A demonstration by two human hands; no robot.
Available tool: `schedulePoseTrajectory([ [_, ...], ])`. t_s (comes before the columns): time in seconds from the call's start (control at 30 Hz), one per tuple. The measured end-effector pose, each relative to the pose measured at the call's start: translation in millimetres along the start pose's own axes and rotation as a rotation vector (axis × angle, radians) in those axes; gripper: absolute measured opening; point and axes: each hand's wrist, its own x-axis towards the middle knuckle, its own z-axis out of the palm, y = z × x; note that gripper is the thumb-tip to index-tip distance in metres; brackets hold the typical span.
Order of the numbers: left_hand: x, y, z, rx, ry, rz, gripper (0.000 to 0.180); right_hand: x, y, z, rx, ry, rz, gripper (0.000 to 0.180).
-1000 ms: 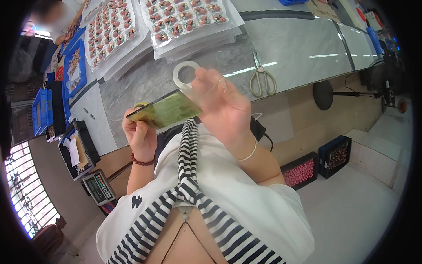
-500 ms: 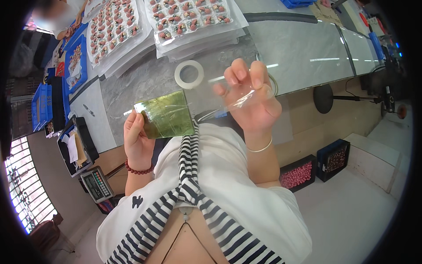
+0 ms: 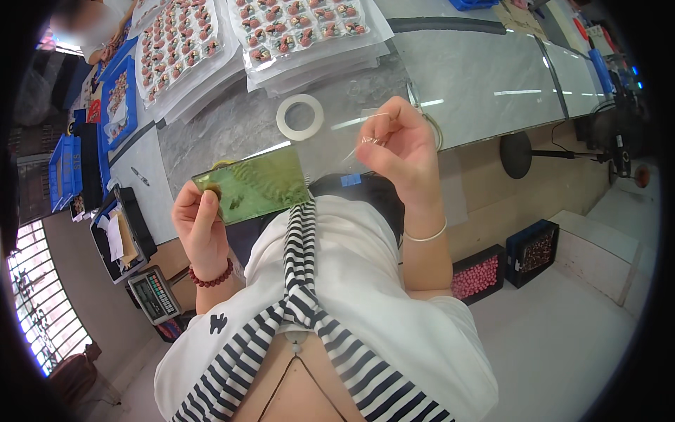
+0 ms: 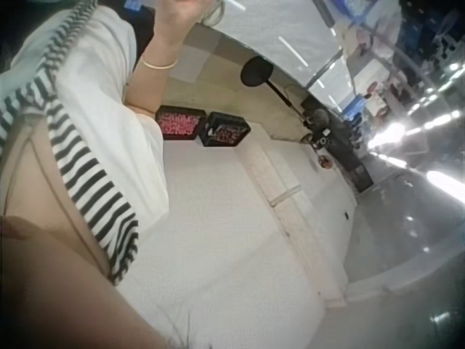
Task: Cutting tape and applying it to small electronic or plastic components.
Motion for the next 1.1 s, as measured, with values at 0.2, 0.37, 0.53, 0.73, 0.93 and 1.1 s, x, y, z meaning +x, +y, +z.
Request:
schedulePoseTrajectory([
  [0.2, 2.9, 3.9, -9.8, 0.049, -0.022, 0.01, 0.006, 0.1, -7.9, 2.8, -0.125, 0.01, 0.035, 0.021],
  [0.37, 10.5, 0.2, -23.6, -0.07, 0.012, -0.141, 0.007, 0.2, -3.1, -15.6, 0.056, -0.309, -0.066, 0.012],
  [0.53, 15.2, -5.3, -34.0, -0.293, -0.096, -0.211, 0.016, 0.5, -7.8, -22.9, 0.131, -0.402, -0.025, 0.016],
  [0.73, 16.4, -5.0, -36.1, -0.277, -0.07, -0.186, 0.016, -6.3, -12.8, -10.0, 0.015, -0.155, 0.04, 0.014],
  [0.93, 14.0, 3.3, -30.6, -0.157, -0.017, -0.137, 0.013, -3.3, -16.6, -1.5, -0.148, -0.048, 0.036, 0.028],
  [1.1, 11.8, 1.3, -20.6, -0.287, -0.094, -0.185, 0.019, -0.5, -13.8, 4.0, -0.088, -0.047, 0.069, 0.043],
])
